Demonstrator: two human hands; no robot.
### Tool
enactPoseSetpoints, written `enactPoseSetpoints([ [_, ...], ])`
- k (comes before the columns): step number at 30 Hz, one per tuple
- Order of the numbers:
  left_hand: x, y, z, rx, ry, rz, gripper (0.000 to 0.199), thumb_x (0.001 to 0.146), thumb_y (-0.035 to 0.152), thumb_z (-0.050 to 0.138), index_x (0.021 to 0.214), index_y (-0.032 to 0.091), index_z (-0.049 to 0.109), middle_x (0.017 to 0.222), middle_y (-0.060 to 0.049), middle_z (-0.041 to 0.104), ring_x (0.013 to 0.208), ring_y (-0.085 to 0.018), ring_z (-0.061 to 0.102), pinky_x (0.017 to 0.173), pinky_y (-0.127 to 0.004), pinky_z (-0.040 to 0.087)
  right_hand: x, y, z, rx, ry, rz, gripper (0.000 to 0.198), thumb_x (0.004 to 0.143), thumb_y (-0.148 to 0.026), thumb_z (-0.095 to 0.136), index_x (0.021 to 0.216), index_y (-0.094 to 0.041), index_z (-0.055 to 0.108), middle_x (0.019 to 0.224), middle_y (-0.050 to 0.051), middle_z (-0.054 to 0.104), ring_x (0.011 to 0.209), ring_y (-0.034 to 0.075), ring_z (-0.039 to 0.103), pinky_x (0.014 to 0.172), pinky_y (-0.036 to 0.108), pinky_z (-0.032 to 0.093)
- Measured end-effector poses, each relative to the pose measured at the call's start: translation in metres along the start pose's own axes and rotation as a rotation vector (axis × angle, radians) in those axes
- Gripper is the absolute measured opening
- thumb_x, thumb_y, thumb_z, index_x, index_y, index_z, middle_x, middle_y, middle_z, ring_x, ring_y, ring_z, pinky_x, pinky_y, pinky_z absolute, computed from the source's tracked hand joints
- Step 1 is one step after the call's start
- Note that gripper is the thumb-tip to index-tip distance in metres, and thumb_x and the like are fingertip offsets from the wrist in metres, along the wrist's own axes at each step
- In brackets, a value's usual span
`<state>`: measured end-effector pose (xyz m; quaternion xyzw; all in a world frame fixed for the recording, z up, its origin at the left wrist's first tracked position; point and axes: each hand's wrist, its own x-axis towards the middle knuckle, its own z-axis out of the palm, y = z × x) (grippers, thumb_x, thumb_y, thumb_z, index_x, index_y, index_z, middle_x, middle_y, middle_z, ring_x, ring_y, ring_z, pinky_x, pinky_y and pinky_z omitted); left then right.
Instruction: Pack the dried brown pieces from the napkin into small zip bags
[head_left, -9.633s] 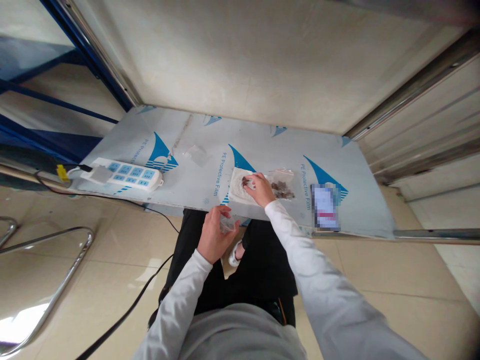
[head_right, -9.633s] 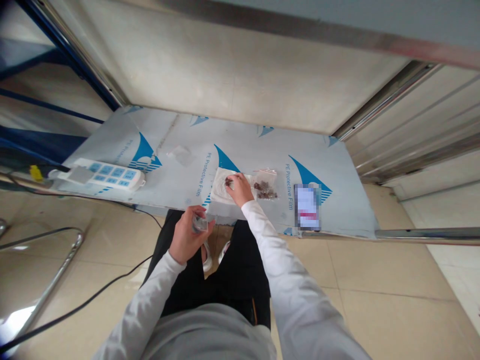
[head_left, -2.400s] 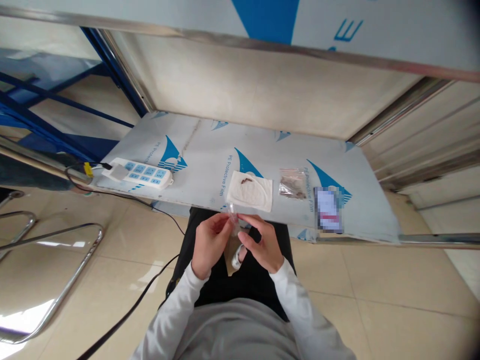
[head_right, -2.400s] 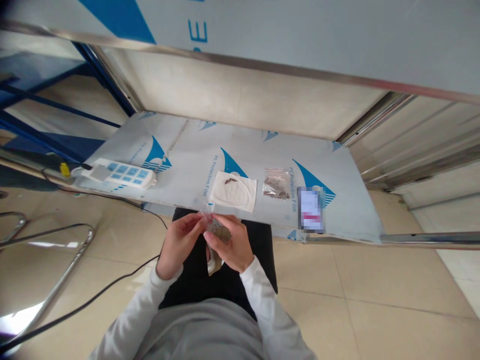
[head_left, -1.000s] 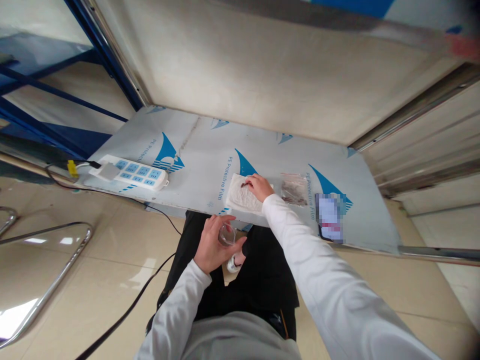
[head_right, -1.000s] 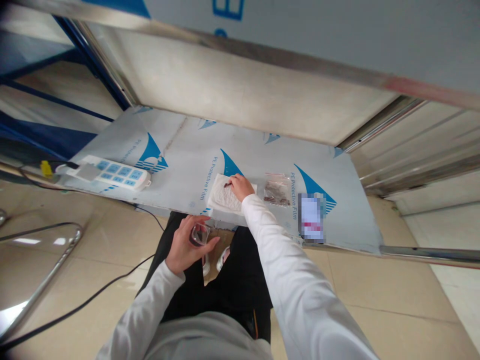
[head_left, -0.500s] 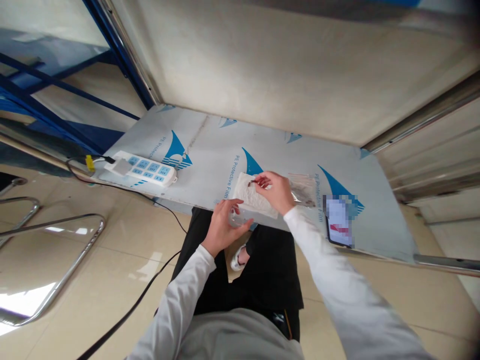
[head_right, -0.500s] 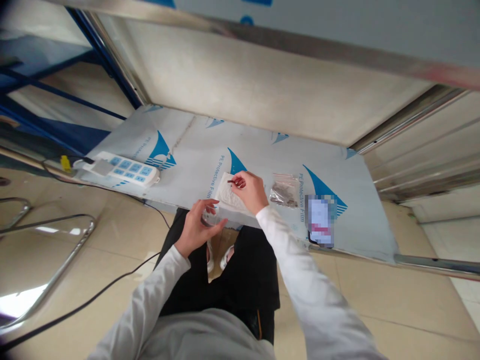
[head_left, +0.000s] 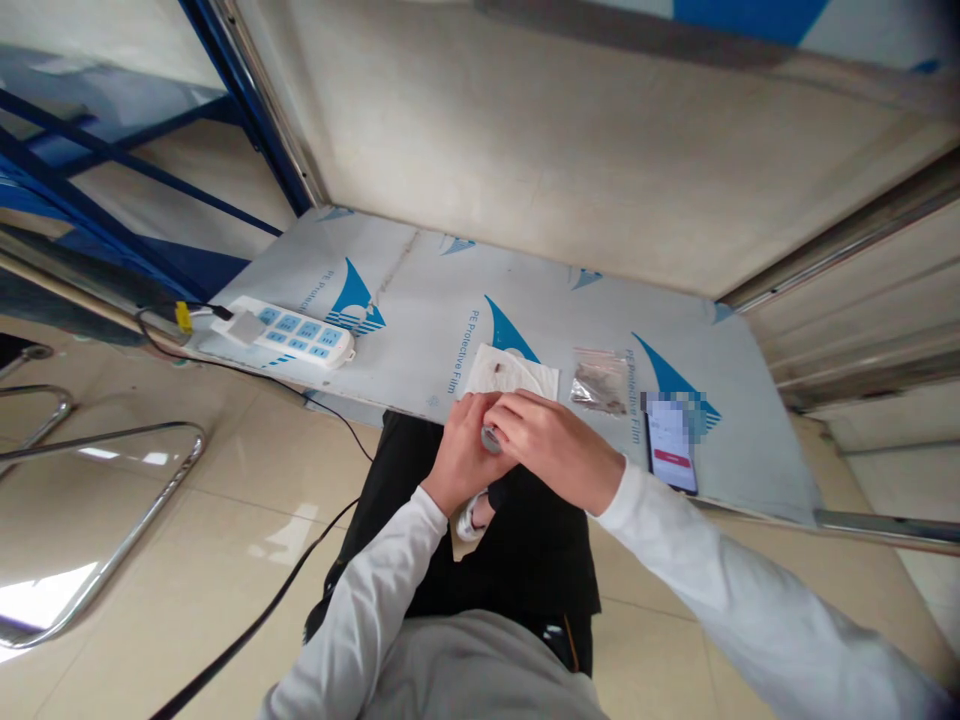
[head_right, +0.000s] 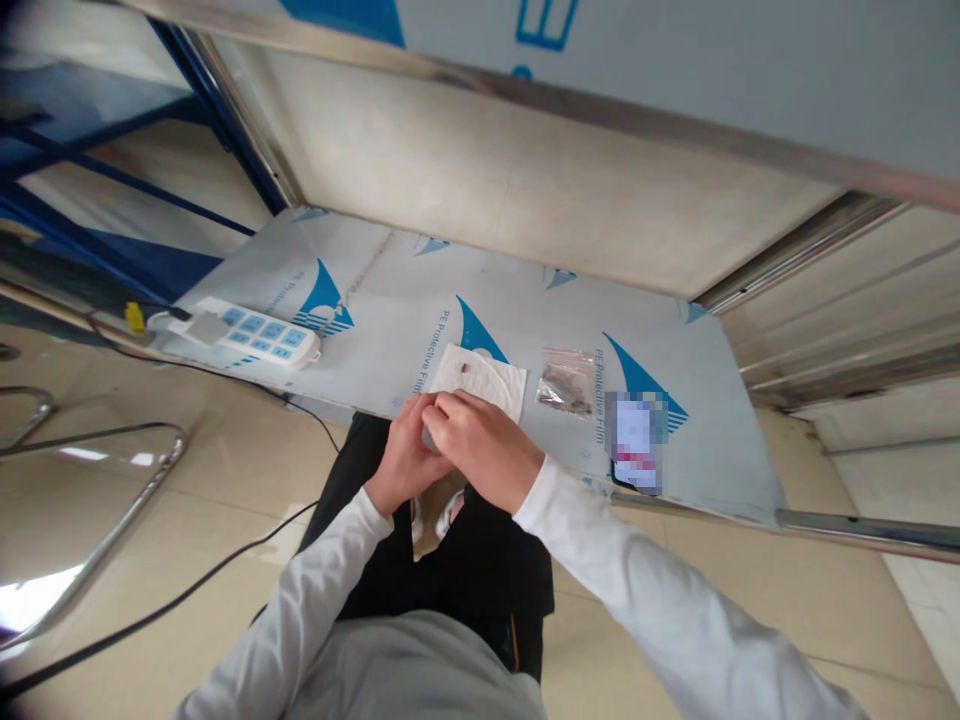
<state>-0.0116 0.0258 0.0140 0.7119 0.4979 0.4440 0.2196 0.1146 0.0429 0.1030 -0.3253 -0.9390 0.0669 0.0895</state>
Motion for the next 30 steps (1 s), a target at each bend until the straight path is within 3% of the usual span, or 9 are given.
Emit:
enactPoseSetpoints([
  [4,-0.001,0.000,-0.004,-0.073,0.018,-0.022,0.038,0.066,0.016,0.067,0.101,0.020,0.054,0.097,-0.005,0.064,0.090,-0.022,0.060,0.081,-0.035,0.046,-0.001,-0.002,0.009,0.318,0.113,0.145,0.008,0.086,-0.011,0.060,0.088,-0.017,0.065,0.086,0.004,0.067,0.083,0.017,0.064,0.079,0.031,0.052],
  [8,-0.006,-0.007,-0.007,-0.100,0.056,-0.094,0.040,0.069,0.022,0.069,0.106,0.020,0.054,0.097,-0.005,0.064,0.089,-0.021,0.061,0.081,-0.034,0.047,-0.001,0.002,0.022,0.461,0.242,0.191,0.009,0.088,-0.019,0.060,0.089,-0.020,0.069,0.088,0.005,0.070,0.090,0.018,0.063,0.082,0.032,0.051],
  [12,-0.010,-0.015,-0.009,-0.080,0.114,-0.168,0.043,0.070,0.030,0.071,0.109,0.020,0.054,0.085,-0.001,0.060,0.081,-0.018,0.060,0.076,-0.031,0.047,0.005,0.034,0.049,0.648,0.363,0.405,0.015,0.087,-0.030,0.060,0.092,-0.021,0.071,0.090,0.004,0.073,0.084,0.018,0.066,0.078,0.030,0.051],
  [14,-0.011,-0.016,-0.010,-0.077,0.124,-0.186,0.044,0.071,0.032,0.072,0.110,0.021,0.054,0.080,0.001,0.057,0.078,-0.016,0.059,0.075,-0.030,0.047,0.012,0.059,0.069,0.627,0.390,0.595,0.022,0.088,-0.034,0.056,0.093,-0.019,0.071,0.091,0.006,0.073,0.081,0.017,0.067,0.076,0.029,0.052],
  [17,-0.010,-0.015,-0.013,-0.067,0.120,-0.192,0.044,0.071,0.032,0.072,0.110,0.021,0.054,0.080,0.001,0.056,0.077,-0.016,0.058,0.075,-0.029,0.046,0.024,0.091,0.102,0.426,0.310,0.832,0.023,0.085,-0.035,0.057,0.088,-0.016,0.071,0.085,0.007,0.074,0.076,0.018,0.067,0.076,0.030,0.050],
  [22,-0.009,-0.015,-0.016,-0.038,0.116,-0.180,0.043,0.072,0.033,0.071,0.110,0.022,0.054,0.081,0.000,0.056,0.077,-0.016,0.057,0.075,-0.030,0.046,0.042,0.105,0.136,0.314,0.207,0.921,0.015,0.078,-0.031,0.065,0.079,-0.017,0.070,0.083,0.009,0.072,0.081,0.021,0.065,0.078,0.032,0.047],
  [26,-0.008,-0.017,-0.016,-0.026,0.108,-0.173,0.043,0.072,0.032,0.071,0.111,0.021,0.054,0.082,0.000,0.057,0.079,-0.017,0.057,0.077,-0.031,0.046,0.049,0.099,0.135,0.287,0.199,0.960,0.016,0.081,-0.029,0.061,0.079,-0.016,0.070,0.082,0.009,0.071,0.081,0.022,0.065,0.076,0.032,0.047],
  [30,-0.007,-0.017,-0.017,-0.013,0.098,-0.174,0.045,0.072,0.032,0.072,0.112,0.020,0.054,0.083,0.000,0.057,0.079,-0.017,0.056,0.078,-0.031,0.045,0.035,0.073,0.097,0.349,0.265,0.888,0.019,0.082,-0.035,0.062,0.084,-0.018,0.070,0.076,0.004,0.069,0.069,0.017,0.062,0.069,0.028,0.047],
])
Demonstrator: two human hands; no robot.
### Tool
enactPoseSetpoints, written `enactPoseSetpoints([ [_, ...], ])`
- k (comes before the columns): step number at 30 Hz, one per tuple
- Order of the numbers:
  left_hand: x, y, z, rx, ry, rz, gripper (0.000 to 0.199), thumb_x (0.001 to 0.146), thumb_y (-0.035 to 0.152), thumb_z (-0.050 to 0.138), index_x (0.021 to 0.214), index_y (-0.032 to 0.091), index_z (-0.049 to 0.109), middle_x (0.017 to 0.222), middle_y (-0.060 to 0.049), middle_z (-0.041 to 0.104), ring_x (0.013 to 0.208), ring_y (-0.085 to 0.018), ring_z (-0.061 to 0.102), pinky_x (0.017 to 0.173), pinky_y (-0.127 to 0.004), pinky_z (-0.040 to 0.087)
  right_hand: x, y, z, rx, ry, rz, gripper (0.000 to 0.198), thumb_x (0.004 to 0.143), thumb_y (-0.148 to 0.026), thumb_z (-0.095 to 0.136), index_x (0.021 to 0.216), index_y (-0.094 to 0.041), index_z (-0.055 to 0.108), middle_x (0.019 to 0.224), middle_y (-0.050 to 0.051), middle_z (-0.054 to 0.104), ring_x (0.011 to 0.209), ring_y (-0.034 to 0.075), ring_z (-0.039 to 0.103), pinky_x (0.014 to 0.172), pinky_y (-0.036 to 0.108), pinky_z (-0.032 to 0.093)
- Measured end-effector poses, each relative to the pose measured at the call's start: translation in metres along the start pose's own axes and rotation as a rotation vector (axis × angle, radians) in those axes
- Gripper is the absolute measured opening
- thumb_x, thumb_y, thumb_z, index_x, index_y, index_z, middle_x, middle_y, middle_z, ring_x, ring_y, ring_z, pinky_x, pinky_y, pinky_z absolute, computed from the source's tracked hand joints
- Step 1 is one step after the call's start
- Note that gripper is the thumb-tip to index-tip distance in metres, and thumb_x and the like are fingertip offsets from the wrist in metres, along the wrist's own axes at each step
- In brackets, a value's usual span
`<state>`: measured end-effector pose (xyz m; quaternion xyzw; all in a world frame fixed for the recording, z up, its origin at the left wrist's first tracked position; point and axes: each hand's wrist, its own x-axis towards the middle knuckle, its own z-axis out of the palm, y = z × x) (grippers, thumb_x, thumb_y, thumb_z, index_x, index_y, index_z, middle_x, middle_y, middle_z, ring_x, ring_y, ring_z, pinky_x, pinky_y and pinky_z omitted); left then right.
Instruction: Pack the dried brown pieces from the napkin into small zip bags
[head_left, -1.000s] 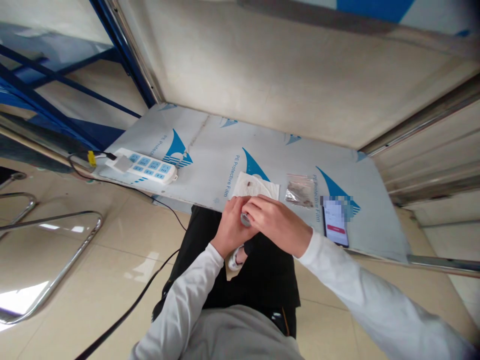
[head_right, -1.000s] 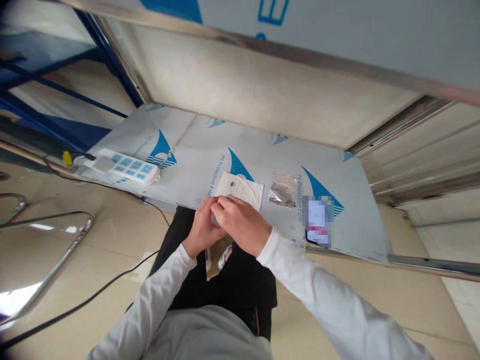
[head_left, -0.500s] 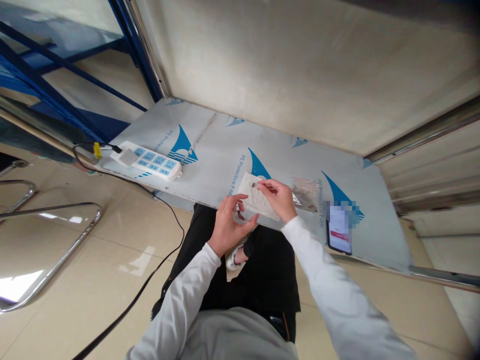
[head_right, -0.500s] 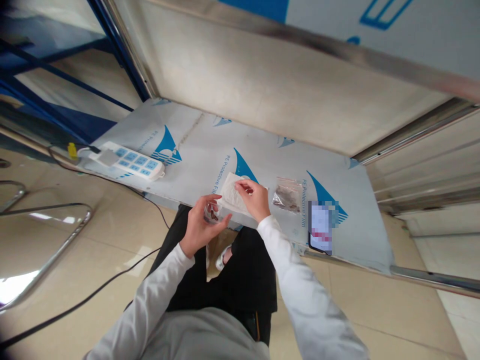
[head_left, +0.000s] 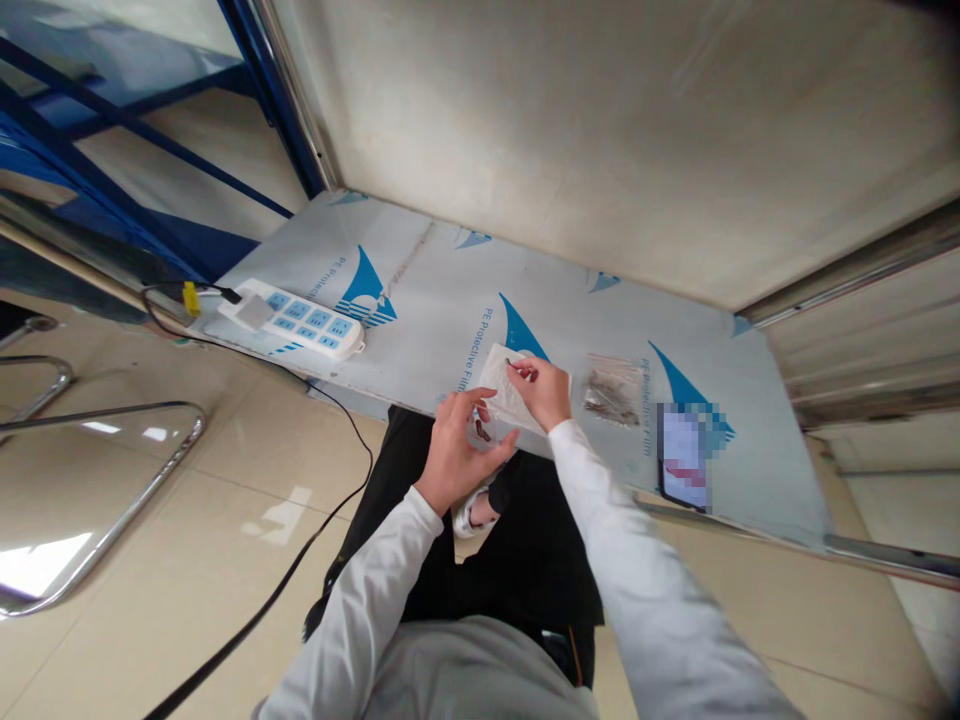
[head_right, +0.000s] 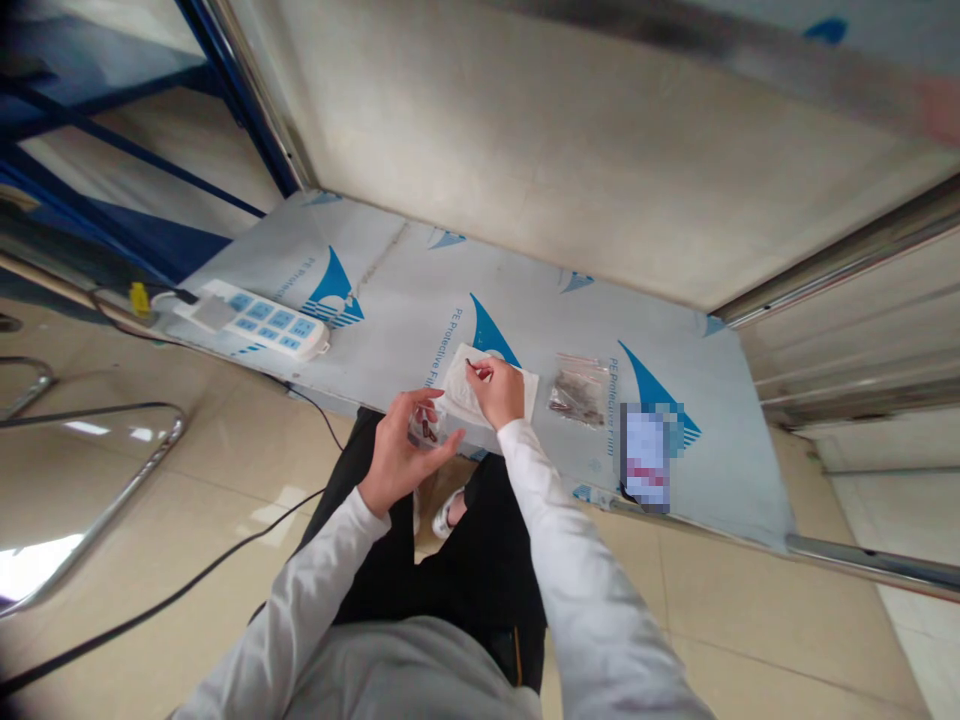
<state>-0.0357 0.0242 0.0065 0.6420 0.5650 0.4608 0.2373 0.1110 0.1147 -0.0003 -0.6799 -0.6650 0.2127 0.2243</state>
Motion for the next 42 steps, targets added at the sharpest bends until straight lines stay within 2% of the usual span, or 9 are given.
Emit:
enactPoseSetpoints([
  [6,0.002,0.007,0.003,-0.037,-0.031,0.037,0.047,0.071,0.028,0.071,0.113,0.020,0.053,0.087,-0.002,0.058,0.082,-0.018,0.055,0.077,-0.032,0.044,-0.076,-0.040,-0.074,0.101,-0.126,-0.409,0.006,0.083,-0.024,0.065,0.083,-0.020,0.069,0.071,0.000,0.062,0.068,0.015,0.058,0.066,0.026,0.046],
  [11,0.000,0.018,0.010,-0.045,-0.061,0.101,0.047,0.069,0.024,0.069,0.113,0.020,0.053,0.088,-0.003,0.057,0.081,-0.019,0.055,0.076,-0.032,0.044,-0.089,-0.050,-0.082,-0.140,-0.166,-0.502,0.013,0.089,-0.028,0.059,0.090,-0.021,0.071,0.082,0.004,0.060,0.081,0.019,0.059,0.071,0.031,0.048],
  [16,-0.003,0.022,0.004,-0.101,-0.047,0.114,0.058,0.068,0.031,0.073,0.119,0.020,0.047,0.093,-0.004,0.054,0.083,-0.019,0.053,0.076,-0.033,0.045,-0.092,-0.041,-0.088,-0.113,-0.228,-0.543,0.018,0.086,-0.038,0.062,0.091,-0.023,0.071,0.097,0.006,0.058,0.085,0.018,0.060,0.074,0.031,0.050],
  [20,-0.012,0.026,-0.007,-0.163,-0.109,0.098,0.069,0.063,0.035,0.077,0.122,0.020,0.044,0.102,-0.006,0.052,0.088,-0.021,0.052,0.081,-0.035,0.045,-0.097,-0.030,-0.097,-0.015,-0.248,-0.523,0.014,0.090,-0.029,0.059,0.091,-0.022,0.070,0.097,0.005,0.065,0.089,0.017,0.062,0.080,0.031,0.050],
  [23,-0.023,0.030,-0.012,-0.373,-0.134,0.024,0.054,0.075,0.034,0.068,0.122,0.020,0.046,0.107,-0.009,0.054,0.095,-0.021,0.053,0.085,-0.036,0.045,-0.100,-0.026,-0.100,0.053,-0.238,-0.509,0.014,0.091,-0.026,0.057,0.091,-0.021,0.070,0.091,0.004,0.068,0.087,0.017,0.063,0.080,0.030,0.050],
  [28,-0.033,0.039,-0.012,-0.631,-0.014,-0.163,0.017,0.093,0.031,0.048,0.104,0.021,0.056,0.099,-0.006,0.059,0.095,-0.018,0.057,0.087,-0.032,0.046,-0.104,-0.026,-0.099,0.266,-0.248,-0.537,0.013,0.090,-0.024,0.059,0.095,-0.022,0.070,0.097,0.005,0.068,0.092,0.016,0.063,0.084,0.029,0.050],
  [34,-0.028,0.045,-0.016,-0.562,0.132,-0.140,0.011,0.087,0.030,0.060,0.087,0.019,0.064,0.087,-0.004,0.064,0.085,-0.016,0.060,0.080,-0.029,0.048,-0.106,-0.031,-0.116,0.344,-0.222,-0.471,0.009,0.088,-0.028,0.061,0.087,-0.022,0.068,0.095,0.004,0.068,0.091,0.017,0.065,0.085,0.030,0.051],
  [39,-0.030,0.052,-0.020,-0.620,0.085,-0.214,0.010,0.082,0.028,0.066,0.085,0.018,0.068,0.081,-0.004,0.067,0.076,-0.016,0.062,0.074,-0.027,0.049,-0.115,-0.031,-0.105,0.558,-0.182,-0.201,0.035,0.078,-0.033,0.072,0.110,-0.024,0.062,0.098,0.003,0.070,0.091,0.017,0.066,0.082,0.030,0.053],
  [42,-0.033,0.057,-0.017,-0.634,0.096,-0.238,0.010,0.082,0.027,0.066,0.084,0.018,0.067,0.080,-0.003,0.068,0.075,-0.015,0.061,0.072,-0.026,0.048,-0.123,-0.030,-0.085,0.784,-0.215,-0.060,0.024,0.079,-0.034,0.071,0.099,-0.021,0.068,0.093,0.004,0.072,0.087,0.017,0.068,0.078,0.028,0.053],
])
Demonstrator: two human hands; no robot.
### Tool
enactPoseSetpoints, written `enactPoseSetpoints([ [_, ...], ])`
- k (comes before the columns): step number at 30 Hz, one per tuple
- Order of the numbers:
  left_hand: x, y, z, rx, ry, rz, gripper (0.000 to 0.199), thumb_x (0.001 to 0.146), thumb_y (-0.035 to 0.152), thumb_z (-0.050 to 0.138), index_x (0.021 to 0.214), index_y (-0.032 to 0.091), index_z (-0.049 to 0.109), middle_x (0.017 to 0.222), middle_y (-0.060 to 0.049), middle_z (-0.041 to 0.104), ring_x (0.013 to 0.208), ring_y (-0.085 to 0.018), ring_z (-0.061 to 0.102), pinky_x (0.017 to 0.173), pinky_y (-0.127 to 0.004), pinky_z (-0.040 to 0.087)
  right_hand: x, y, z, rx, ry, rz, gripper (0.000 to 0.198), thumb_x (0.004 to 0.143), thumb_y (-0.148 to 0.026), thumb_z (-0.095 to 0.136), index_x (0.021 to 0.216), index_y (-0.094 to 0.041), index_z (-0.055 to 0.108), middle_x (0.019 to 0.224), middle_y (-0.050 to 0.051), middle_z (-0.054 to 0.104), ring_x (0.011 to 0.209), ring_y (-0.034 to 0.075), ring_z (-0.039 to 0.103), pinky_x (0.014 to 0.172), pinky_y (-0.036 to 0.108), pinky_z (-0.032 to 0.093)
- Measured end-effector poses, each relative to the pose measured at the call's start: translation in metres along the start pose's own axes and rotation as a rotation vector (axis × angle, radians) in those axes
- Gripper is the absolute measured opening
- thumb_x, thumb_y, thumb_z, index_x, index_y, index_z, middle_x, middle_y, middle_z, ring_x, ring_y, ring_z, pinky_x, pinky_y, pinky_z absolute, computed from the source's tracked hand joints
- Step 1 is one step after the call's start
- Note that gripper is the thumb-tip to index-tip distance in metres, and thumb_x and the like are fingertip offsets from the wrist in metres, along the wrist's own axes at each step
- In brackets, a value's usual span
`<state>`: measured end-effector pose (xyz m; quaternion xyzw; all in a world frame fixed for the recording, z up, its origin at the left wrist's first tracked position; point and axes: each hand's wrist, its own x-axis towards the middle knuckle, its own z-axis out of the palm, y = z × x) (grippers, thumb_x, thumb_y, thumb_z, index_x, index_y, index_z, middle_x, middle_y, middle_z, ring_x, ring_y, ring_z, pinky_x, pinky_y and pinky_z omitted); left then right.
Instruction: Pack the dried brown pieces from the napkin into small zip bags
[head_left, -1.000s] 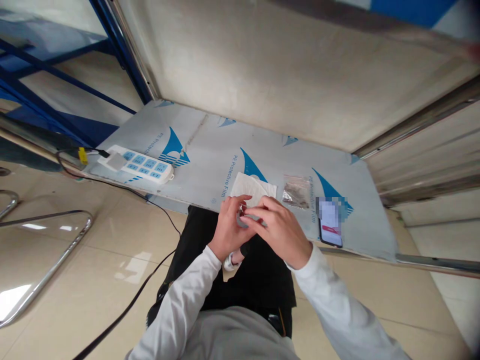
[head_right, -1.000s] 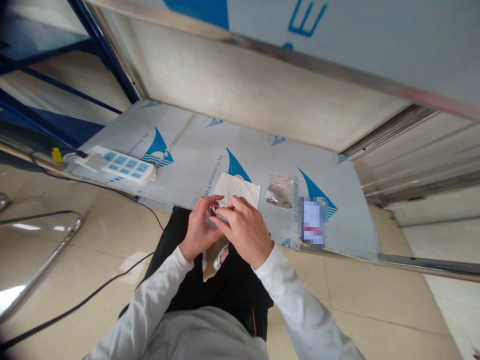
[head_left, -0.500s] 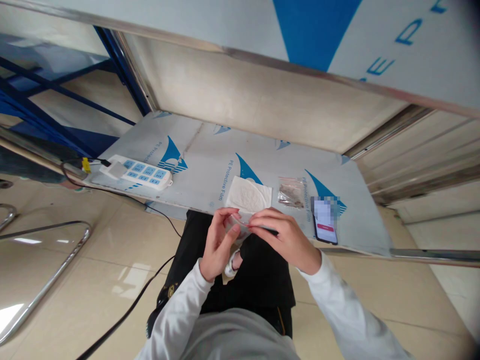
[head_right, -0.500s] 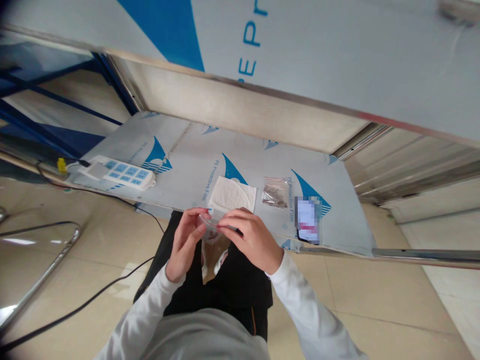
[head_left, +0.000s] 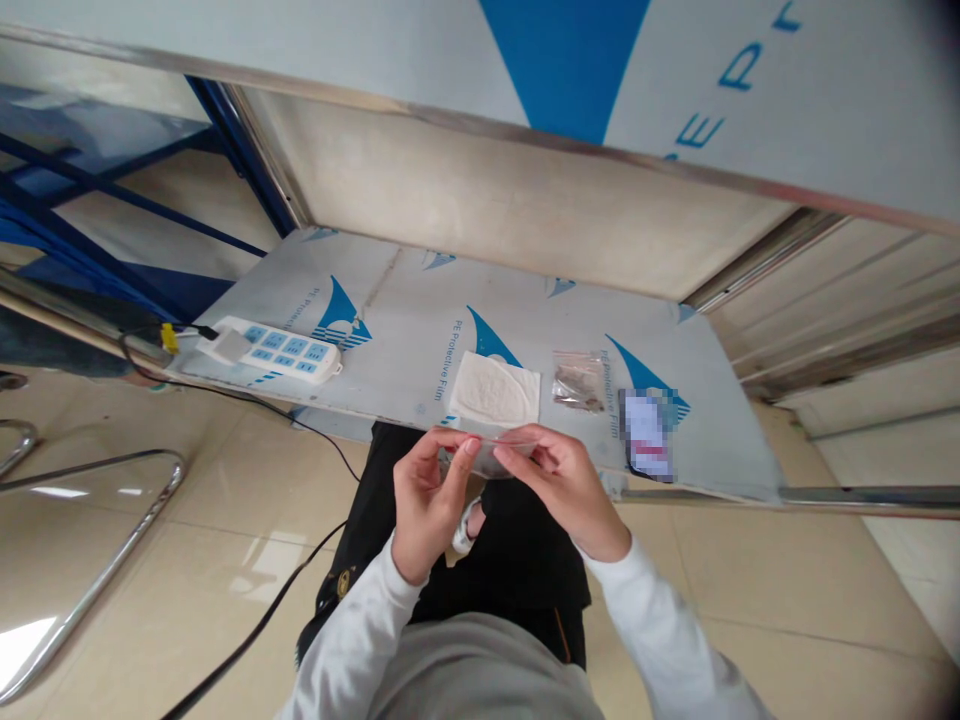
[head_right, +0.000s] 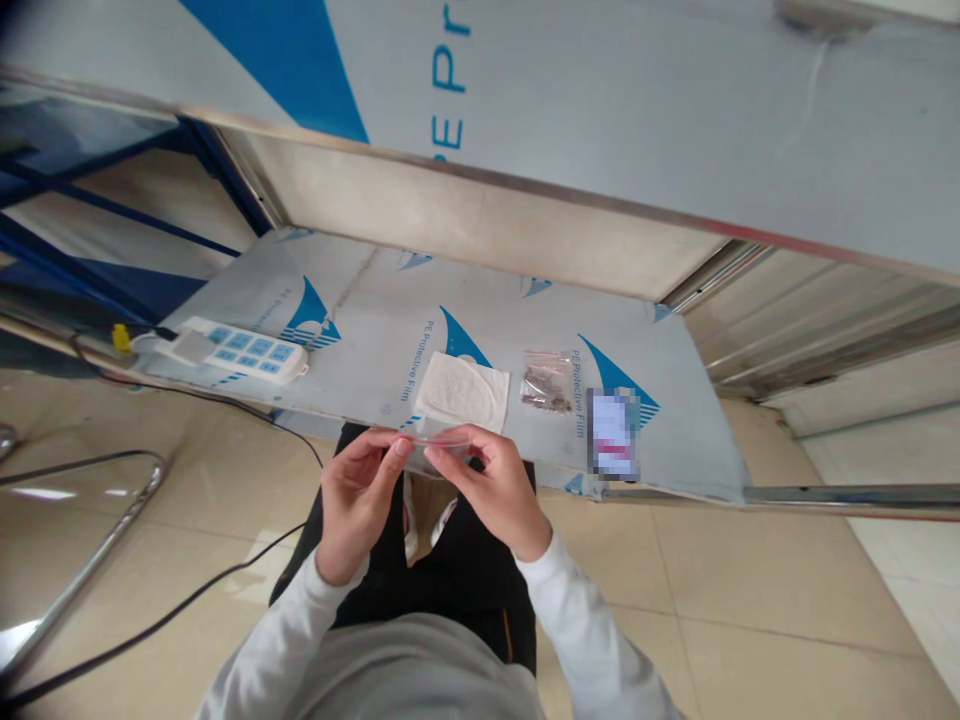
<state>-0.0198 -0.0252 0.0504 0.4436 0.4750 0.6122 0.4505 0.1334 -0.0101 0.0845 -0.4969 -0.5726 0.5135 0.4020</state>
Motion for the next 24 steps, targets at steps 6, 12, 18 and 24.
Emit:
enactPoseSetpoints([
  [6,0.003,-0.002,-0.003,-0.001,-0.096,-0.084,0.012,0.083,0.028,0.066,0.089,0.017,0.067,0.085,-0.004,0.068,0.080,-0.015,0.062,0.076,-0.027,0.049,-0.005,0.010,0.010,0.083,0.047,-0.003,0.013,0.080,-0.032,0.069,0.081,-0.019,0.072,0.081,0.004,0.072,0.078,0.017,0.065,0.070,0.027,0.052],
  [12,0.007,-0.005,-0.006,0.070,-0.163,-0.092,0.011,0.080,0.027,0.069,0.080,0.016,0.067,0.076,-0.003,0.068,0.075,-0.016,0.061,0.074,-0.027,0.048,-0.007,0.012,0.009,0.119,0.064,0.057,0.018,0.080,-0.035,0.070,0.088,-0.019,0.071,0.086,0.005,0.073,0.081,0.018,0.067,0.074,0.028,0.053],
  [18,0.008,-0.004,-0.002,-0.003,-0.237,-0.196,0.014,0.081,0.028,0.068,0.085,0.015,0.067,0.080,-0.005,0.070,0.077,-0.015,0.063,0.073,-0.025,0.049,-0.012,0.020,0.012,0.126,0.164,0.060,0.018,0.079,-0.036,0.071,0.079,-0.018,0.069,0.076,0.003,0.071,0.072,0.016,0.064,0.068,0.025,0.050],
  [24,0.011,-0.006,0.000,0.006,-0.277,-0.214,0.013,0.080,0.026,0.069,0.083,0.014,0.072,0.081,-0.006,0.074,0.079,-0.017,0.067,0.077,-0.025,0.050,-0.012,0.025,0.012,0.248,0.145,0.104,0.020,0.082,-0.039,0.067,0.086,-0.019,0.069,0.084,0.004,0.072,0.081,0.018,0.066,0.075,0.028,0.051],
])
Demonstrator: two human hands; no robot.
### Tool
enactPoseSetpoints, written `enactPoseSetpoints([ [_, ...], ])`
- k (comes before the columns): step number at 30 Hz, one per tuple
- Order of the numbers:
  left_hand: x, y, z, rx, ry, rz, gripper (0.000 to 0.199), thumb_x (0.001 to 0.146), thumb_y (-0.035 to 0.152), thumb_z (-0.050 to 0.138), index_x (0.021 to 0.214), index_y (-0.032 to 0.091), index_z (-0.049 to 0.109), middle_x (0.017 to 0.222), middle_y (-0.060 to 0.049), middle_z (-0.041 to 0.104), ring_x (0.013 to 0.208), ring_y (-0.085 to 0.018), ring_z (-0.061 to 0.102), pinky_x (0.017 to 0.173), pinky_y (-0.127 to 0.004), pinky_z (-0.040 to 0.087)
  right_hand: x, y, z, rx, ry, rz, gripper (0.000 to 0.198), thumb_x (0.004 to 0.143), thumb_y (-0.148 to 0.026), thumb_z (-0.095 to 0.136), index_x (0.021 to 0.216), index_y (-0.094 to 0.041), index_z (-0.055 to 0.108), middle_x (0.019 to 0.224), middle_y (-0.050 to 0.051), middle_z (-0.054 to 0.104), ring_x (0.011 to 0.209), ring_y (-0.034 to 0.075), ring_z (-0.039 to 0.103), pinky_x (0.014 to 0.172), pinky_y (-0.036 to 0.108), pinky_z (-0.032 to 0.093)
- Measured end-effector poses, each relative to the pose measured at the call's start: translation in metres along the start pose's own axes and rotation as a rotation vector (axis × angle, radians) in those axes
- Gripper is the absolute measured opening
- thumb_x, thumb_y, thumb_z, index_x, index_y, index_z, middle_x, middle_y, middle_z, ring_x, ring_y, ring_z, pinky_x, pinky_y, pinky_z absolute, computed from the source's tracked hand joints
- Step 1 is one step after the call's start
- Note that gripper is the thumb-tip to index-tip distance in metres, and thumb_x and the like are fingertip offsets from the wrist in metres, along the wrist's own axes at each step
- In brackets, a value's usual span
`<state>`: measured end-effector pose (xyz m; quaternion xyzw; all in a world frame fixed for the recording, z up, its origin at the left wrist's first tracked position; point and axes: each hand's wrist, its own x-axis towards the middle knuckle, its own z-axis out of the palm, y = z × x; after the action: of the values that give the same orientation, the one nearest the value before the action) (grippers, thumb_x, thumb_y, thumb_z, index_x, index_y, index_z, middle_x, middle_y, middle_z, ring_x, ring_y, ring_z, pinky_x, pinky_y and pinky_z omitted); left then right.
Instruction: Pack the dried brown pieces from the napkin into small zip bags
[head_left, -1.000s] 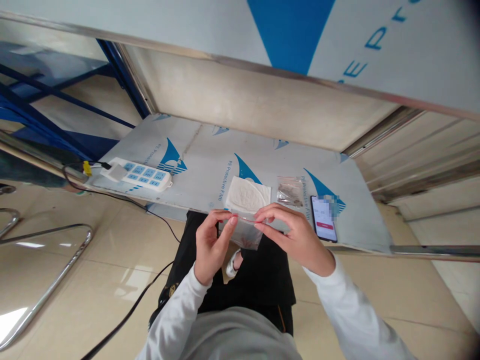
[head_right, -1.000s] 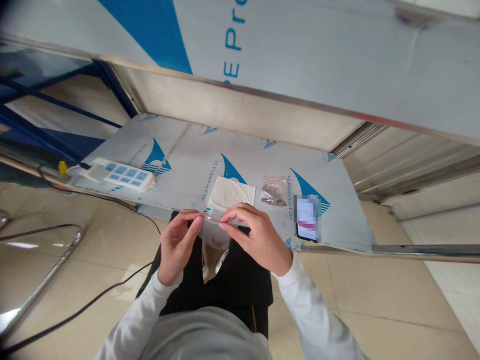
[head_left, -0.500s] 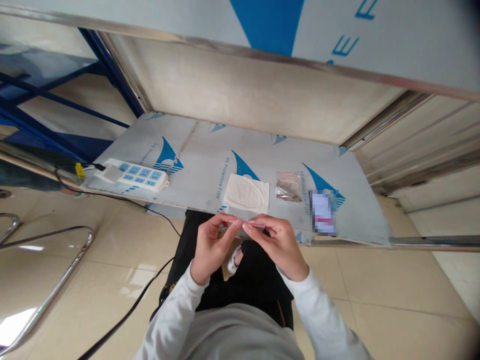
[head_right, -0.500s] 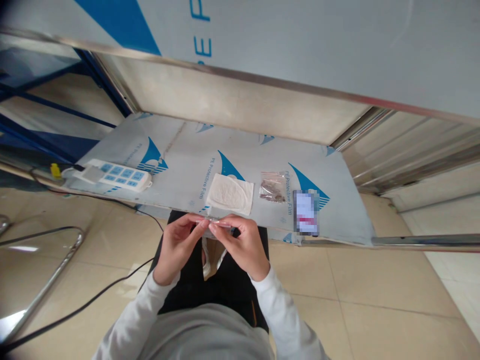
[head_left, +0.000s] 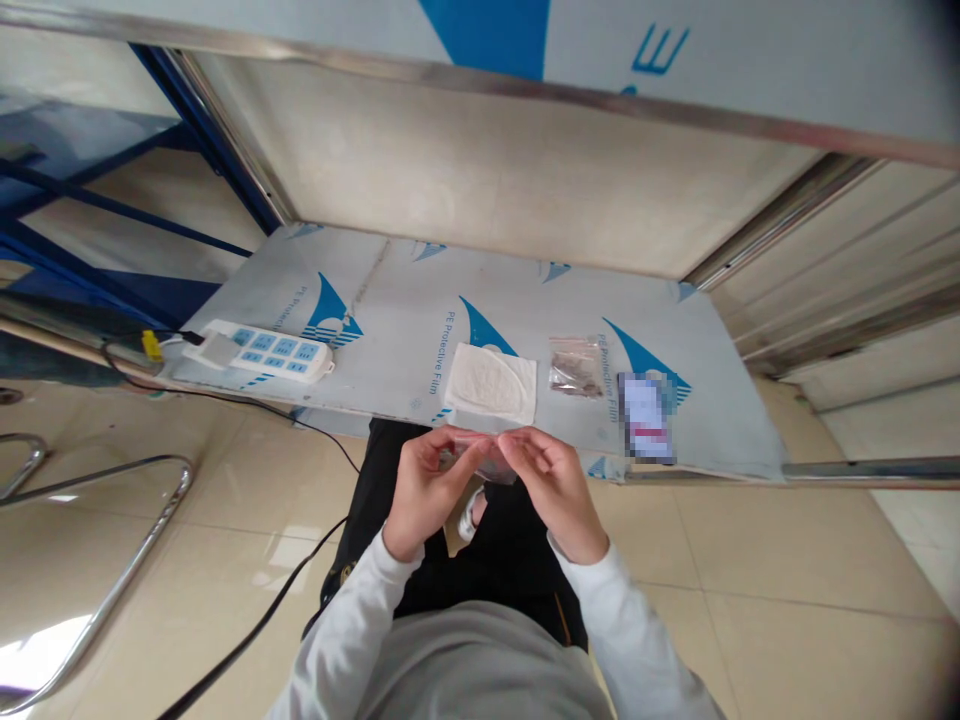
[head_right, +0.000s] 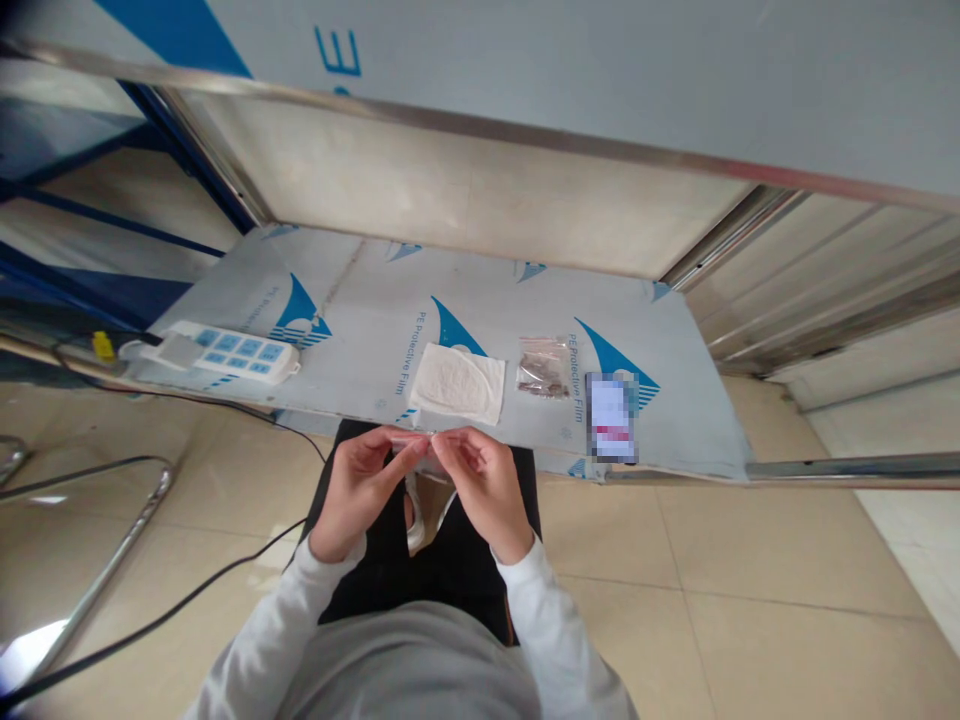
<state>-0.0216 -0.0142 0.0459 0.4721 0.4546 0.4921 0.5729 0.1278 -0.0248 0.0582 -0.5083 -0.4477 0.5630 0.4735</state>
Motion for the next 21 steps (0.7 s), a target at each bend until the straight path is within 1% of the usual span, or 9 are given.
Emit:
enactPoseSetpoints([
  [2,-0.001,-0.001,0.002,0.004,0.048,0.010,0.012,0.079,0.026,0.069,0.083,0.014,0.071,0.080,-0.006,0.073,0.077,-0.016,0.066,0.075,-0.025,0.050,-0.001,0.002,0.000,0.041,0.051,0.021,0.021,0.082,-0.040,0.067,0.083,-0.019,0.067,0.079,0.003,0.071,0.076,0.016,0.065,0.071,0.025,0.050],
  [4,-0.001,-0.002,0.004,0.005,0.062,0.010,0.013,0.080,0.026,0.069,0.083,0.013,0.070,0.079,-0.006,0.073,0.076,-0.016,0.065,0.074,-0.025,0.050,-0.002,0.004,-0.001,0.046,0.099,0.023,0.020,0.080,-0.039,0.069,0.080,-0.019,0.066,0.074,0.001,0.069,0.071,0.014,0.063,0.067,0.024,0.049],
  [7,0.000,-0.001,0.006,-0.031,0.016,-0.061,0.017,0.080,0.029,0.069,0.085,0.012,0.070,0.081,-0.008,0.073,0.076,-0.017,0.066,0.073,-0.025,0.051,-0.004,0.006,-0.004,0.029,0.117,-0.004,0.019,0.079,-0.037,0.070,0.078,-0.019,0.064,0.073,0.001,0.068,0.070,0.014,0.063,0.068,0.024,0.049],
  [10,0.001,-0.001,0.007,-0.055,-0.026,-0.128,0.020,0.077,0.030,0.071,0.085,0.012,0.072,0.083,-0.009,0.074,0.079,-0.019,0.068,0.075,-0.027,0.052,-0.005,0.008,-0.005,-0.032,0.073,-0.048,0.017,0.081,-0.035,0.069,0.079,-0.019,0.064,0.078,0.002,0.069,0.074,0.015,0.064,0.070,0.025,0.049],
  [13,0.001,-0.001,0.008,0.002,-0.011,-0.089,0.017,0.076,0.029,0.072,0.082,0.013,0.073,0.081,-0.008,0.075,0.078,-0.019,0.069,0.073,-0.026,0.053,-0.007,0.011,-0.003,-0.037,0.054,-0.067,0.016,0.084,-0.035,0.065,0.083,-0.020,0.064,0.081,0.002,0.068,0.076,0.015,0.063,0.070,0.025,0.049],
  [17,0.000,-0.001,0.010,0.124,-0.018,-0.034,0.015,0.076,0.027,0.073,0.078,0.013,0.074,0.078,-0.007,0.074,0.072,-0.017,0.068,0.068,-0.025,0.052,-0.010,0.017,-0.001,0.032,0.091,-0.043,0.016,0.083,-0.036,0.066,0.083,-0.020,0.061,0.079,0.000,0.067,0.075,0.014,0.062,0.069,0.024,0.049],
  [19,0.000,-0.001,0.010,0.126,-0.044,-0.052,0.016,0.075,0.028,0.073,0.080,0.013,0.075,0.079,-0.007,0.075,0.074,-0.018,0.068,0.069,-0.026,0.053,-0.011,0.019,-0.002,0.019,0.117,-0.044,0.017,0.083,-0.036,0.067,0.081,-0.020,0.061,0.075,0.000,0.065,0.072,0.014,0.061,0.067,0.024,0.048],
  [21,0.000,-0.003,0.009,0.072,-0.055,-0.087,0.018,0.077,0.030,0.071,0.083,0.014,0.075,0.080,-0.007,0.075,0.075,-0.018,0.069,0.070,-0.026,0.053,-0.012,0.021,-0.004,0.011,0.163,-0.048,0.019,0.083,-0.037,0.067,0.077,-0.020,0.060,0.070,-0.001,0.064,0.068,0.013,0.060,0.065,0.023,0.047],
])
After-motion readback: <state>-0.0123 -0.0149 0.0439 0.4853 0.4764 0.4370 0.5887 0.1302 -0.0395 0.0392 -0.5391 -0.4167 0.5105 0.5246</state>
